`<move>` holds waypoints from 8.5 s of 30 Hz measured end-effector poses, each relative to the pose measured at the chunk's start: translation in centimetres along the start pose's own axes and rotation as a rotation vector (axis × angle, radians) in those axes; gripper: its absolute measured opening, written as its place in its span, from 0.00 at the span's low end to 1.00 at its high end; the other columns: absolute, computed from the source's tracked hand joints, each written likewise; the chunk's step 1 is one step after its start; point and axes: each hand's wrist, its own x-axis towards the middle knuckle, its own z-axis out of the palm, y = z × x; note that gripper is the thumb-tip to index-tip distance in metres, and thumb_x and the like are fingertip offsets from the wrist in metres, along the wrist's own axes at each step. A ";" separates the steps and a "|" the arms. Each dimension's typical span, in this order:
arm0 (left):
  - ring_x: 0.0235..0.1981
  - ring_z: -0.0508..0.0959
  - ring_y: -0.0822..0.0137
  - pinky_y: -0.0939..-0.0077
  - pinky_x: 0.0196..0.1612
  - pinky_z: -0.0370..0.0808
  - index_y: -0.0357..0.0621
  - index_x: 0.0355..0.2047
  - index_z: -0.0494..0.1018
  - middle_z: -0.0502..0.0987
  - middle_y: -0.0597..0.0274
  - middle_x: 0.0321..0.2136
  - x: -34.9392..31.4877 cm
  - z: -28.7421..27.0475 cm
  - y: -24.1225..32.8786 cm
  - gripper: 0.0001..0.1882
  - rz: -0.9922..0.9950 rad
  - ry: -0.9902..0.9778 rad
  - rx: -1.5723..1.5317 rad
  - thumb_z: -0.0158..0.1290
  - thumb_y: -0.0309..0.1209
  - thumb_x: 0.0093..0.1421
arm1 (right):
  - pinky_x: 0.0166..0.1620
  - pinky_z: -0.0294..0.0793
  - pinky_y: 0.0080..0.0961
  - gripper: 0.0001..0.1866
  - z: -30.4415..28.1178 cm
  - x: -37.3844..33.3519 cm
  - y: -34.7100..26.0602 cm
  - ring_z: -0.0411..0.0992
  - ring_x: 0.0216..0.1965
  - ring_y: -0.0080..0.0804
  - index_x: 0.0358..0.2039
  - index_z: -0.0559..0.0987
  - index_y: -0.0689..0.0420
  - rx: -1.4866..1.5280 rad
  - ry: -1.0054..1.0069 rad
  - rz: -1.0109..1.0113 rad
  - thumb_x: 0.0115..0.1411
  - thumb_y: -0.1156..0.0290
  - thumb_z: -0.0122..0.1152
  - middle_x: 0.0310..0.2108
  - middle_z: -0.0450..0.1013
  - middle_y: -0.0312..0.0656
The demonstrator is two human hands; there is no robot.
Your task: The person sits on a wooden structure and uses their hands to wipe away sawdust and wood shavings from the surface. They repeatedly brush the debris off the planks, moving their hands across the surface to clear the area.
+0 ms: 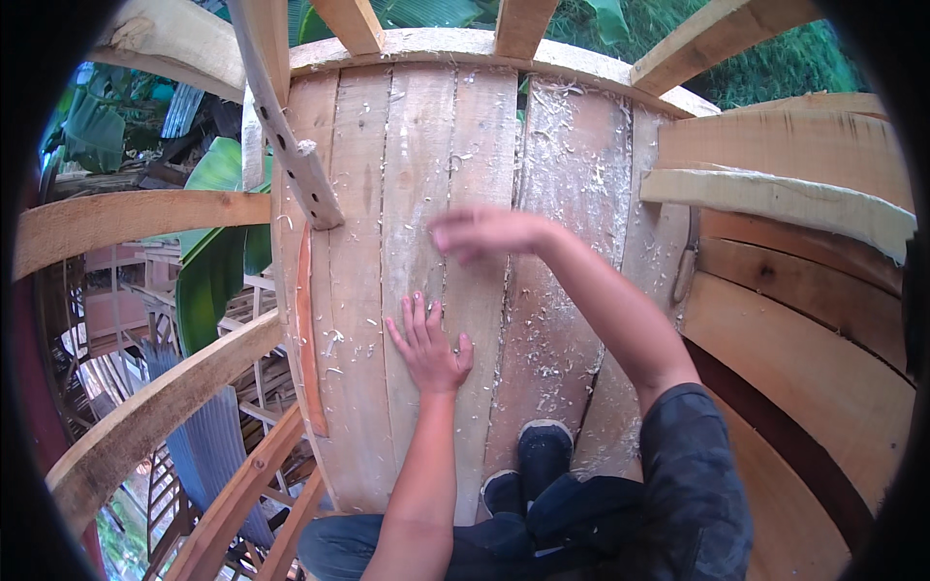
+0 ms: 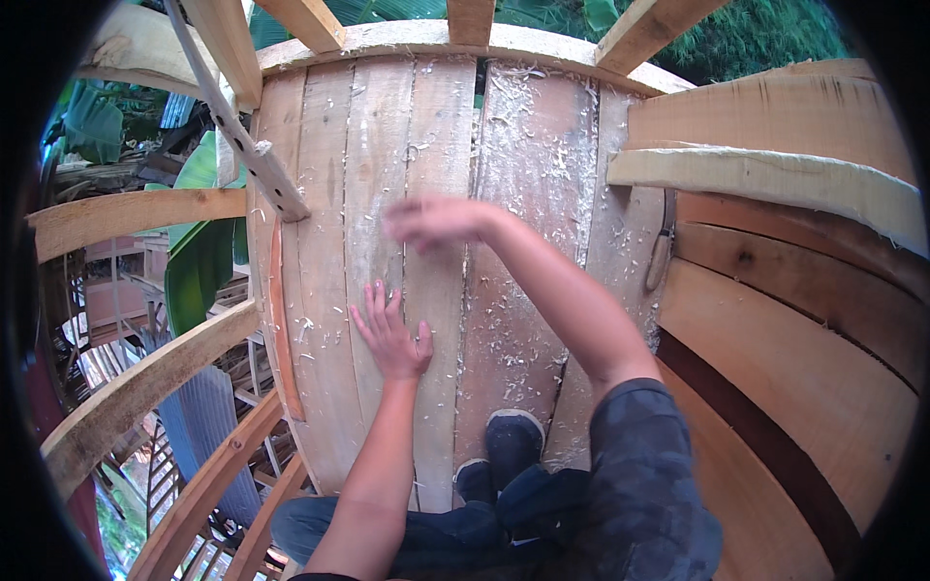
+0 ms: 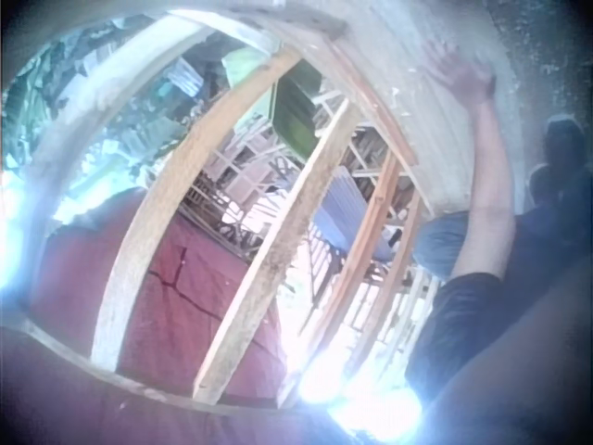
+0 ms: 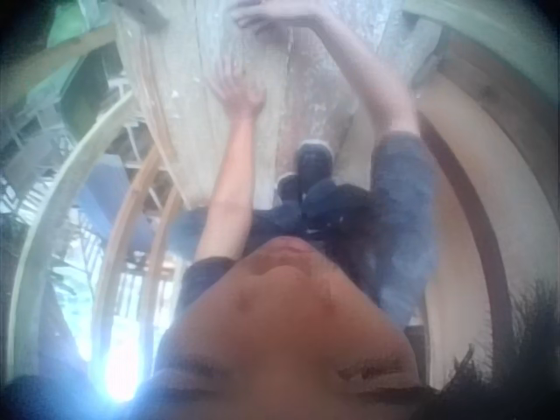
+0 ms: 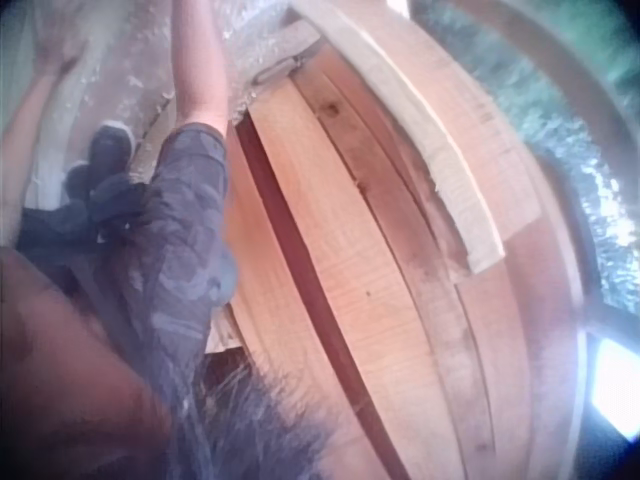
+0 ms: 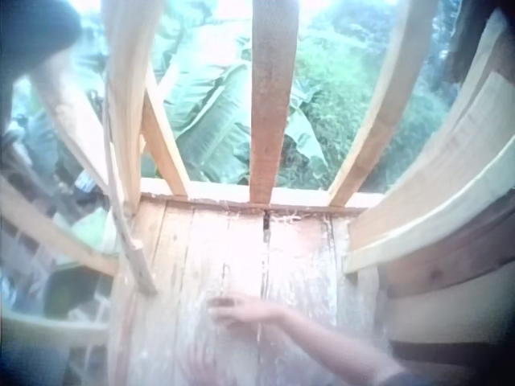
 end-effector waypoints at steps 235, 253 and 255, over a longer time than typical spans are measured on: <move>0.67 0.50 0.54 0.45 0.67 0.37 0.43 0.52 0.62 0.57 0.51 0.62 -0.1 0.3 0.0 0.29 0.011 0.011 0.006 0.44 0.46 0.52 | 0.43 0.74 0.39 0.18 2.6 -15.1 10.2 0.76 0.39 0.46 0.37 0.78 0.65 -0.687 0.061 0.535 0.58 0.63 0.48 0.38 0.76 0.54; 0.66 0.52 0.54 0.44 0.66 0.39 0.43 0.52 0.63 0.59 0.52 0.61 -0.1 0.4 0.0 0.30 -0.002 0.011 0.012 0.43 0.48 0.53 | 0.39 0.75 0.34 0.17 -3.2 -7.1 2.9 0.77 0.32 0.39 0.33 0.80 0.62 -0.743 0.443 0.227 0.59 0.61 0.50 0.31 0.78 0.49; 0.66 0.53 0.54 0.42 0.66 0.41 0.43 0.52 0.64 0.60 0.53 0.60 0.0 0.3 0.1 0.30 -0.011 0.012 0.010 0.43 0.48 0.53 | 0.41 0.75 0.37 0.17 -3.8 -7.3 2.4 0.77 0.34 0.43 0.35 0.80 0.62 -0.574 0.697 -0.044 0.57 0.61 0.54 0.31 0.78 0.51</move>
